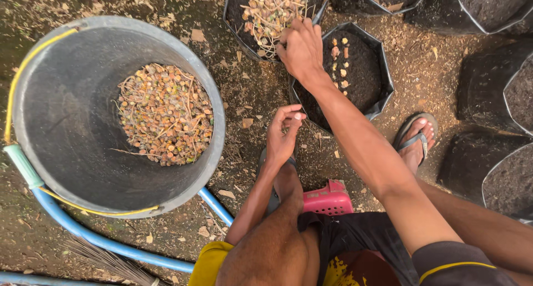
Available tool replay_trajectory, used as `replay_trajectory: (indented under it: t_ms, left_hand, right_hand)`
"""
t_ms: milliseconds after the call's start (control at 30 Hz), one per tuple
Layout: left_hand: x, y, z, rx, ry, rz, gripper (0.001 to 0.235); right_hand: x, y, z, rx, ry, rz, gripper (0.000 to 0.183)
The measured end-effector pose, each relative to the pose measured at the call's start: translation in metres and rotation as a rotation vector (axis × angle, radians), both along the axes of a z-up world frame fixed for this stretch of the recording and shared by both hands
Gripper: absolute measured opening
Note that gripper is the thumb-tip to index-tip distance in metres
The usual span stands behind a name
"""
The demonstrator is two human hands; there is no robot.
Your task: The person sits on a small stool and plants seeds into black grow bags filled with soil. They take seeds from a bucket and place them one by one into a line in the soil of each bag.
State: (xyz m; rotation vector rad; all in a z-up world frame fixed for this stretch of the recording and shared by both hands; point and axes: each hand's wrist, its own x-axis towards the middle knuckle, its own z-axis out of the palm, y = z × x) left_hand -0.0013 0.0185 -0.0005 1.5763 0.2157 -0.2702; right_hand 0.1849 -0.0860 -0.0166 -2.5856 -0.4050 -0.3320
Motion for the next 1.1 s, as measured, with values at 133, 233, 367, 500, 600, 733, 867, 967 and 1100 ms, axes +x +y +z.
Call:
replay_trajectory:
  t_ms: [133, 233, 367, 500, 600, 733, 867, 967, 1100]
  left_hand:
    - [0.001, 0.007, -0.002, 0.020, 0.007, 0.000, 0.030]
    - [0.003, 0.005, -0.001, 0.007, 0.030, -0.001, 0.030]
    - [0.005, -0.002, 0.003, 0.054, -0.036, -0.013, 0.030]
    - [0.006, -0.006, 0.004, 0.005, -0.007, -0.021, 0.029]
    - [0.005, -0.005, 0.003, 0.012, -0.028, -0.010, 0.030]
    - [0.004, -0.001, 0.000, 0.020, -0.029, -0.009, 0.031]
    - [0.007, 0.000, -0.002, 0.000, -0.006, -0.005, 0.031]
    - [0.011, 0.004, -0.003, 0.003, -0.046, 0.007, 0.030]
    - [0.008, 0.007, -0.002, 0.018, -0.036, 0.021, 0.030]
  right_hand:
    - [0.003, -0.009, 0.000, 0.278, 0.222, -0.053, 0.006]
    - [-0.003, -0.024, 0.006, 0.669, 0.370, -0.025, 0.004]
    - [-0.002, -0.030, 0.012, 0.710, 0.397, -0.012, 0.005]
    - [-0.002, -0.027, 0.016, 0.476, 0.456, -0.101, 0.006]
    - [-0.005, -0.024, 0.018, 0.163, 0.046, -0.017, 0.014]
    - [-0.002, -0.015, 0.015, 0.028, 0.130, 0.012, 0.010]
    - [0.003, -0.005, 0.009, -0.069, 0.074, 0.014, 0.016]
    - [0.006, -0.010, 0.012, 0.138, 0.197, 0.007, 0.014]
    - [-0.001, -0.028, 0.030, 0.624, 0.456, -0.018, 0.014]
